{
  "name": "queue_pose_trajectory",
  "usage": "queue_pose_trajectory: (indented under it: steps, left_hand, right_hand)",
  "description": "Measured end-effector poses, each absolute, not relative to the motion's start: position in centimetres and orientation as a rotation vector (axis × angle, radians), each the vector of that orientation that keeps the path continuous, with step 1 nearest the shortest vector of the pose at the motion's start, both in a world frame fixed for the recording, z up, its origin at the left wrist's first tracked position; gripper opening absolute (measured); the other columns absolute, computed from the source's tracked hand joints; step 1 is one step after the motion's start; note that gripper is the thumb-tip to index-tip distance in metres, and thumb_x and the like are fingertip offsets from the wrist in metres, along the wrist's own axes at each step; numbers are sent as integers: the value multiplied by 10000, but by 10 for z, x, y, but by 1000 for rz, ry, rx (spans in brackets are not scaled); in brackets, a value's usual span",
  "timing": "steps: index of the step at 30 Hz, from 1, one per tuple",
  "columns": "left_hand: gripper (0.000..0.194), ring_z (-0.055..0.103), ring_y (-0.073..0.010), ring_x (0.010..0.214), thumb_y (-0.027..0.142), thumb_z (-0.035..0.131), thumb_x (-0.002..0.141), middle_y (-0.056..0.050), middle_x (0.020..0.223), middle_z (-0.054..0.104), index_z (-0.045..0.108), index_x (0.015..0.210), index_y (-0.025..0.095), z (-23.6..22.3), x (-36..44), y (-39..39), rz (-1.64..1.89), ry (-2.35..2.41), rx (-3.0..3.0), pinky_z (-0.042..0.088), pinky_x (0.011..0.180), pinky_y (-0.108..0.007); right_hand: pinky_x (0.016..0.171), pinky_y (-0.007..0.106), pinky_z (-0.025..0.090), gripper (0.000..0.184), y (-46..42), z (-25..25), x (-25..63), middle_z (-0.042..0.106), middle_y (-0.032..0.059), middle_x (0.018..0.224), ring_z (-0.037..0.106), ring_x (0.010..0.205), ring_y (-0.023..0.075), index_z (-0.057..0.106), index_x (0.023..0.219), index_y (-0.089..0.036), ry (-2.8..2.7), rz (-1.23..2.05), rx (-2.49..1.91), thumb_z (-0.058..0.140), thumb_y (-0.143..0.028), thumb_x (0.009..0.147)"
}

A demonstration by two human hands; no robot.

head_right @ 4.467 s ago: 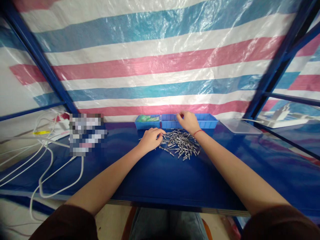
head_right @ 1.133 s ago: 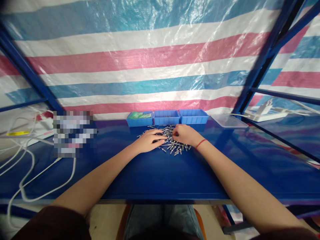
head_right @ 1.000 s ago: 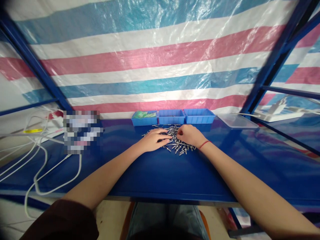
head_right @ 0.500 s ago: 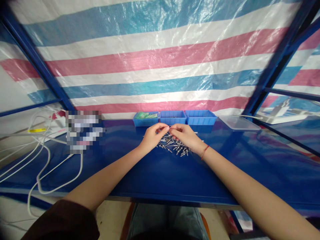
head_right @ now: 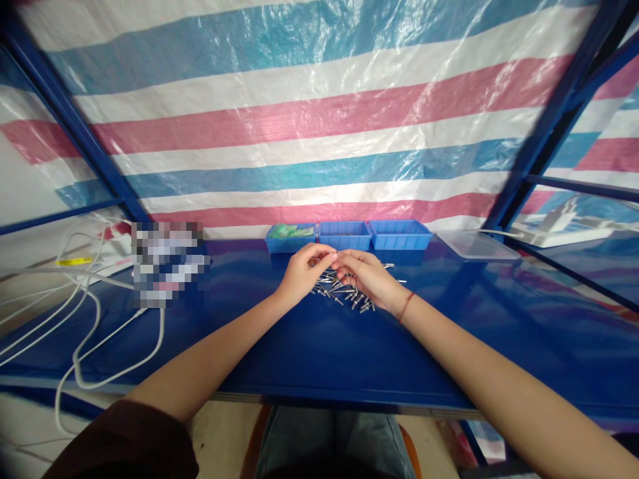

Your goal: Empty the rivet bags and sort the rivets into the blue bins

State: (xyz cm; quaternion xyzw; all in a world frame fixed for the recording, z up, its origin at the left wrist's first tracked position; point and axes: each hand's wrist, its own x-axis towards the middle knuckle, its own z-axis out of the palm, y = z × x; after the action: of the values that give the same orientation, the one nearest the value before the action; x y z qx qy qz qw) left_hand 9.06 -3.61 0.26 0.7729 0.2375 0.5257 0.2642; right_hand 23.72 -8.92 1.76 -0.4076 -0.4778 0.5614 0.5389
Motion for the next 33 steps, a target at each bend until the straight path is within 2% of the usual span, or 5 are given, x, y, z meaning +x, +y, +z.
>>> queue_pose_trajectory:
  steps: [7, 13, 16, 22, 33]
  left_hand:
    - [153, 618, -134, 797, 267, 599, 833, -42, 910, 693, 677, 915, 164, -5, 93, -28, 1385, 652, 1987, 472, 706, -239]
    - [167, 606, -150, 855, 283, 555, 864, -47, 935, 670, 661, 902, 160, -8, 92, -24, 1252, 647, 2095, 476, 754, -256]
    - [209, 600, -156, 846, 286, 500, 897, -47, 882, 661, 662, 865, 158, -5, 91, -27, 1137, 655, 2248, 477, 773, -273]
    - [280, 602, -171, 899, 303, 446, 929, -64, 976, 663, 610, 1116, 174, 2, 84, -29, 1136, 816, 2410, 467, 846, -309]
    - [265, 581, -216, 968, 343, 453, 916, -50, 1001, 666, 684, 979, 229, -3, 72, -20, 913, 1110, 2695, 446, 894, -382]
  right_hand:
    - [549, 240, 408, 260, -85, 16, 238, 577, -23, 639, 510, 585, 99, 621, 827, -173, -1276, 943, -1012, 716, -365, 679]
    - [572, 269, 401, 156, -94, 26, 247, 587, 15, 692, 508, 593, 125, 593, 765, -179, -1832, 175, -1126, 553, -325, 805]
    - [572, 268, 383, 179, -95, 31, 252, 574, 10, 644, 499, 571, 127, 569, 690, -185, -1996, -72, -1194, 498, -278, 826]
    - [560, 264, 374, 186, -83, 31, 260, 570, 1, 597, 497, 543, 127, 552, 643, -185, -1841, -98, -1323, 483, -265, 797]
    - [630, 298, 457, 154, -59, 25, 277, 679, 56, 726, 599, 637, 178, 632, 781, -177, -1567, -129, -1458, 504, -261, 765]
